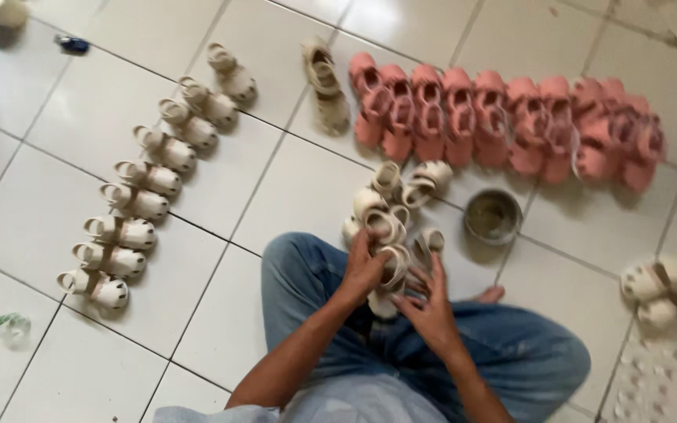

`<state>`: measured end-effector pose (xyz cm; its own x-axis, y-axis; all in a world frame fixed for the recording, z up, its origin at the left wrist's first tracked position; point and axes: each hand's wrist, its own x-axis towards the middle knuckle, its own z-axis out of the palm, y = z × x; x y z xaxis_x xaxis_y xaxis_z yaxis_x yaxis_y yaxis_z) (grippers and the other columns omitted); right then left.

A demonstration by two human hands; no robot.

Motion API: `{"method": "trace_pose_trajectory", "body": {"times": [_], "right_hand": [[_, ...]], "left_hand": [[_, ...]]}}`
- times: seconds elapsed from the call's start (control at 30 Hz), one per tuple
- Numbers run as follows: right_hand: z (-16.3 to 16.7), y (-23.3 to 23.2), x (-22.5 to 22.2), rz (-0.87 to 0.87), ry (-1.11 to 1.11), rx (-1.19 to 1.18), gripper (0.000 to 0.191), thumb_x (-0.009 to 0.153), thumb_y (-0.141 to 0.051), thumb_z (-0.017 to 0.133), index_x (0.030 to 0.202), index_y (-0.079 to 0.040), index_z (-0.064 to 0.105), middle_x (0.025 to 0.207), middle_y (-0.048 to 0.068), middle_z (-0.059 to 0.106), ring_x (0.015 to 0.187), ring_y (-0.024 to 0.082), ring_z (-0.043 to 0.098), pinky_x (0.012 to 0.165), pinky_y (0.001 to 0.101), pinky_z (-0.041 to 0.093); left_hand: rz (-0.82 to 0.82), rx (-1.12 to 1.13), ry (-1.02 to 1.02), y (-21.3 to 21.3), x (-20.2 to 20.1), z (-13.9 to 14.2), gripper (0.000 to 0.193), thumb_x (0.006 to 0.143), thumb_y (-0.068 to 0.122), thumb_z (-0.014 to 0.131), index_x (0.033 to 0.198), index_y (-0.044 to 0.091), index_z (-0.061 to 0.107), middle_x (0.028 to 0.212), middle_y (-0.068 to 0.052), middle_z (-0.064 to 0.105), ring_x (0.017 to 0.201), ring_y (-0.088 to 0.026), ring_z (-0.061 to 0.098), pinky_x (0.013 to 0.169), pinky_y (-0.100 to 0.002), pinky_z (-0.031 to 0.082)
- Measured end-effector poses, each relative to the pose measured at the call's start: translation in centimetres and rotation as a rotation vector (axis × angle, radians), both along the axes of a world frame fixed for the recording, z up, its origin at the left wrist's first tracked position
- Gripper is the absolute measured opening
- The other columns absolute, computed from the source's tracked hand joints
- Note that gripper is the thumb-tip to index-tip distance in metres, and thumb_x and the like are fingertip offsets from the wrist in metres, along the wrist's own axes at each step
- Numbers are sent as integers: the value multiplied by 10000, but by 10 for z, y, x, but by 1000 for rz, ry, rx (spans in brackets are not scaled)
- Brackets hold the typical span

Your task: The person sits on a tiled floor surrounded by rows of white and pink children's shoes. They hold a white shoe, dip their fingers into a small bowl of liquid, and rub and press the shoe's strap, edges and upper, working one shoe at a time and placing it back with the others.

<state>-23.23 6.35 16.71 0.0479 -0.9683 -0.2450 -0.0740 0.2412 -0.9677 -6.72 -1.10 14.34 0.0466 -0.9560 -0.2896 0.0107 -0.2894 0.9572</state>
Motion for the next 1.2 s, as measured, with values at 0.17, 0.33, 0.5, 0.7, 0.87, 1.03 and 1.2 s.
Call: {"method": "trace_pose_trajectory", "body": {"times": [0.17, 0.33, 0.5, 0.7, 0.87, 1.03, 1.2], "right_hand": [[-23, 3, 32, -142, 35, -58, 1176, 793, -96, 842, 1632, -131, 20, 1398, 209, 556, 1167, 261, 665, 897, 363, 607], [1, -5, 35, -262, 20, -61, 1114, 785, -50, 830, 1625, -119, 101, 1324, 211, 630, 1118, 253, 693, 889, 365, 610], [65, -5, 10, -198, -256, -156, 1043, 852, 19, 744, 1641, -121, 78, 1378, 222, 581, 1210, 259, 658, 1018, 384, 577], [130, -6, 15, -118, -97, -279, 973, 852, 16, 769, 1623, -101, 186, 1426, 218, 572, 1219, 256, 651, 1055, 400, 552], [161, 6, 10, -178, 433, -598, 810, 853, -40, 795, 1531, -55, 351, 1463, 172, 550, 1335, 302, 570, 1154, 472, 418], [166, -7, 11, -59, 630, -820, 519, 906, -7, 778, 1375, -82, 568, 1330, 111, 650, 1284, 266, 624, 1131, 427, 492], [163, -17, 10, 42, 735, -985, 497, 896, 69, 756, 1349, -28, 578, 1237, 122, 678, 1148, 303, 639, 957, 416, 548]], "left_hand": [[-38, 212, 31, 23, 2, 15, 675, 937, 226, 635, 1550, 155, 361, 1345, -258, 632, 1116, -285, 641, 896, -367, 523], [-36, 108, 202, 31, 8, 27, 561, 1026, 239, 606, 1520, 84, 391, 1471, -174, 536, 1294, -214, 578, 1023, -319, 488], [-64, -131, 137, 23, 19, 70, 472, 1022, 262, 609, 1400, -2, 510, 1293, -199, 647, 1081, -250, 677, 910, -341, 565], [-163, 324, 906, 12, 9, 125, 506, 1080, 447, 473, 1372, 40, 541, 1198, -124, 670, 975, -196, 709, 856, -350, 593], [-96, 158, 717, 22, 3, 144, 511, 1047, 459, 506, 1372, 65, 518, 1133, -59, 670, 950, -147, 682, 799, -318, 595], [-185, 83, 390, 17, -1, 151, 484, 989, 409, 607, 1324, 71, 519, 1020, -68, 646, 762, -161, 637, 631, -288, 561], [-219, -17, 154, 9, -1, 155, 484, 968, 398, 667, 1270, 43, 536, 1002, -76, 636, 828, -114, 619, 665, -274, 550]]}}
